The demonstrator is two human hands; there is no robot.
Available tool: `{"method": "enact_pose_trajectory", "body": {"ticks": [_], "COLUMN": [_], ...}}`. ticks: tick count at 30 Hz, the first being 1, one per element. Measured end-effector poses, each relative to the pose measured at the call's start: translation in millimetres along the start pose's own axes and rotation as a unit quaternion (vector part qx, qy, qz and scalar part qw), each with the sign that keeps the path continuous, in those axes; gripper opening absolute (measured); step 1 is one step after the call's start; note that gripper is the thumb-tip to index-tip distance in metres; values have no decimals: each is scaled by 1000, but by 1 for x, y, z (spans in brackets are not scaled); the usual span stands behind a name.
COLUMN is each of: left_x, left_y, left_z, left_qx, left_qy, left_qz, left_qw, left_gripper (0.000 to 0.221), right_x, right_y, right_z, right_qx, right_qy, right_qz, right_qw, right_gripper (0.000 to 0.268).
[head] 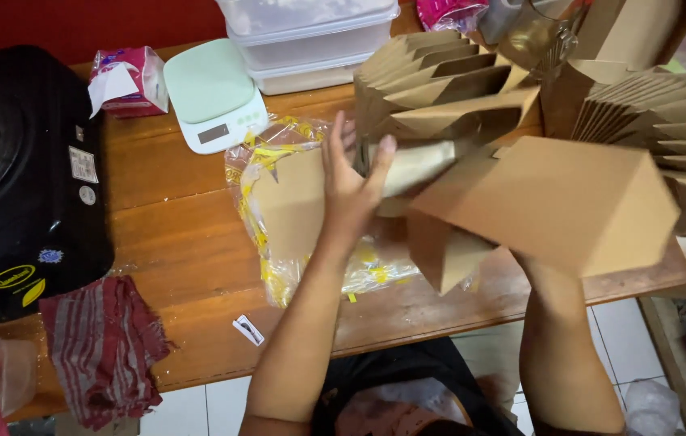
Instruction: Assembling a cardboard food box from a flat template by folding flaps and interlocking tabs
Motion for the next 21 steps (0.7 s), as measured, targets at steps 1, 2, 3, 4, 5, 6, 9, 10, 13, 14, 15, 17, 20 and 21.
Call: {"method": "enact_pose_trajectory", "body": {"ticks": [1,2,3,4,5,6,9,10,13,14,15,17,20,21], "left_x": [-2,-4,-5,-3,-2,0,12,14,20,20,21,24,29,30], "left_y": [3,1,-2,-3,-6,-9,-9,-18,-31,-29,-28,-30,-31,-31], "left_z": [1,10,19,20,21,23,0,10,21,20,20,23,20,18], "left_qx": [0,3,6,5,7,9,21,23,175,175,176,181,193,198], "left_qy": [1,44,88,88,92,97,118,119,37,21,4,1,2,6], "left_qz": [2,38,75,75,83,92,57,58,32,31,31,26,16,11], "left_qw": [1000,998,993,993,992,991,991,991,983,984,984,983,981,980], "left_gripper": [82,94,107,107,105,104,91,91,86,84,83,81,84,89], "right_x": [1,1,2,2,1,1,1,1,-3,-7,-10,-17,-12,-11], "right_y": [-1,-2,-4,-6,-8,-9,-12,-14,-23,-29,-35,-74,-94,-96], "right_z": [-1,-2,-2,-3,-3,-3,-7,-10,-24,-31,-37,-112,-163,-170], "right_qx": [3,5,7,9,11,14,25,30,42,45,48,54,62,65], "right_qy": [-4,-7,-11,-13,-15,-18,-27,-31,-41,-43,-45,-49,-55,-57], "right_qz": [0,2,3,4,5,6,7,8,12,14,16,18,20,21], "right_qw": [1000,1000,1000,1000,1000,1000,999,999,998,998,998,997,996,996], "right_gripper": [17,17,17,17,17,17,18,18,18,18,18,18,19,19]}}
Point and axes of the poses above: each hand's wrist, its own x-axis away from the middle knuckle, its own y-axis out of the back of the hand, z = x × y, the point moved 10 cm from there along -x, towards the middle knuckle, and after that the axes turned 9 degrees about z, right-handed, at the moved point
